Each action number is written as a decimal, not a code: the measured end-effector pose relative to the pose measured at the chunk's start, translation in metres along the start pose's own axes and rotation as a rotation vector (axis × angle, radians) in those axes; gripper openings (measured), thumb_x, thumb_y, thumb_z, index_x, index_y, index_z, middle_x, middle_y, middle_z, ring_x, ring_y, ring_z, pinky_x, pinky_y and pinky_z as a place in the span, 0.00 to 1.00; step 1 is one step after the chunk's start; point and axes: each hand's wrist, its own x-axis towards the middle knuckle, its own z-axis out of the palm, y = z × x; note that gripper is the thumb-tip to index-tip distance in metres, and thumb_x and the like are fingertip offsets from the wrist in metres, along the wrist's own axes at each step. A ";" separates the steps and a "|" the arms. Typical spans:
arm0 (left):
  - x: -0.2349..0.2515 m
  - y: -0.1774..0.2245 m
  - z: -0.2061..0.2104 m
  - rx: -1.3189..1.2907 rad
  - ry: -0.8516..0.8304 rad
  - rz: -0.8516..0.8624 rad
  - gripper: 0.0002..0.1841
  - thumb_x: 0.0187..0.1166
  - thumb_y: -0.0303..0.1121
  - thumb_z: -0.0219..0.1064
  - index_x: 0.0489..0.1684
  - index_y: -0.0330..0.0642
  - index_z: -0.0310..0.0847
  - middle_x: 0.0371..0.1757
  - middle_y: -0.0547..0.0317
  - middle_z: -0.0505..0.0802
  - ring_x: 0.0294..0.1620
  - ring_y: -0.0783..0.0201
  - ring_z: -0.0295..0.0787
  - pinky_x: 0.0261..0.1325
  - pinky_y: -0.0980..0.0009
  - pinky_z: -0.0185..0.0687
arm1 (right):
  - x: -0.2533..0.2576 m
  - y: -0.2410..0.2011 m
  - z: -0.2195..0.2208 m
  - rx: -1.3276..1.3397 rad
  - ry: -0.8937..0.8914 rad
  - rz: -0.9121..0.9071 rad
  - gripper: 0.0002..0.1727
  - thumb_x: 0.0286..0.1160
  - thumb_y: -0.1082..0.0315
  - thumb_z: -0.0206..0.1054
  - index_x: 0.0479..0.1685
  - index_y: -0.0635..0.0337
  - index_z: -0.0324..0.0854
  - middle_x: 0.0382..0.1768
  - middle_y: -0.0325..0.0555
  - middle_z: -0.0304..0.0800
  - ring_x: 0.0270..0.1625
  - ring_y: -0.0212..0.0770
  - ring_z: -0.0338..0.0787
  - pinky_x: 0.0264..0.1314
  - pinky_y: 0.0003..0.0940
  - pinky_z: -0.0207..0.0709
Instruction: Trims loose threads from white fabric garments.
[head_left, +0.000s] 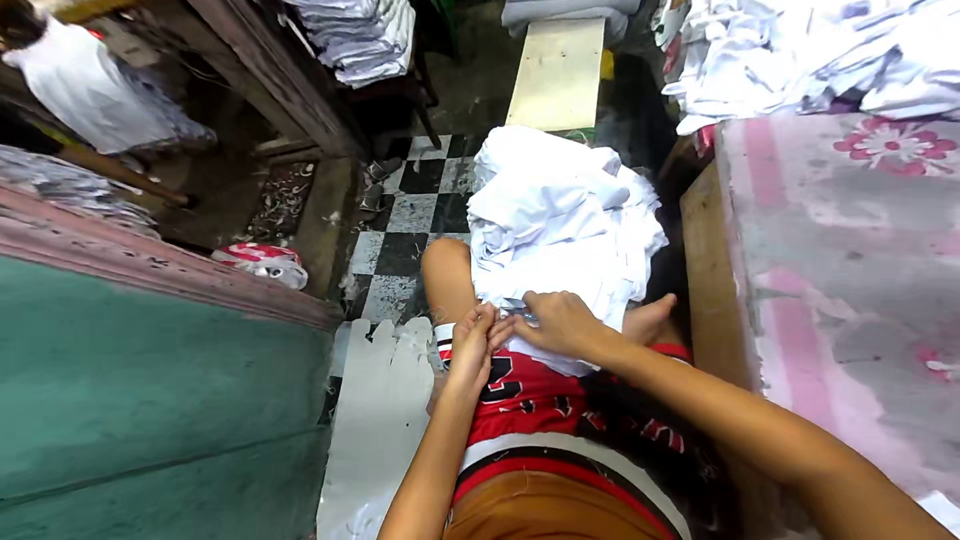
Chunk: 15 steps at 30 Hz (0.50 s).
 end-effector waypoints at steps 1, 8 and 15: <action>0.000 -0.001 0.000 0.005 0.007 0.010 0.08 0.93 0.26 0.50 0.48 0.32 0.73 0.32 0.55 0.91 0.32 0.66 0.95 0.43 0.72 0.93 | 0.000 0.001 0.002 -0.013 0.011 -0.014 0.24 0.84 0.54 0.59 0.40 0.72 0.84 0.30 0.62 0.89 0.39 0.63 0.92 0.39 0.58 0.78; 0.000 -0.004 0.000 0.025 -0.005 0.079 0.07 0.92 0.25 0.52 0.44 0.35 0.74 0.28 0.59 0.90 0.28 0.69 0.92 0.39 0.75 0.91 | -0.001 0.000 0.000 -0.017 0.010 -0.022 0.24 0.83 0.53 0.60 0.35 0.70 0.84 0.25 0.58 0.87 0.35 0.60 0.91 0.35 0.55 0.76; -0.002 -0.013 0.006 0.136 0.043 0.203 0.06 0.92 0.24 0.52 0.46 0.32 0.73 0.28 0.59 0.90 0.29 0.69 0.93 0.41 0.72 0.93 | 0.004 0.003 0.006 0.032 -0.013 -0.013 0.24 0.86 0.54 0.59 0.39 0.70 0.84 0.28 0.59 0.87 0.37 0.61 0.91 0.38 0.56 0.78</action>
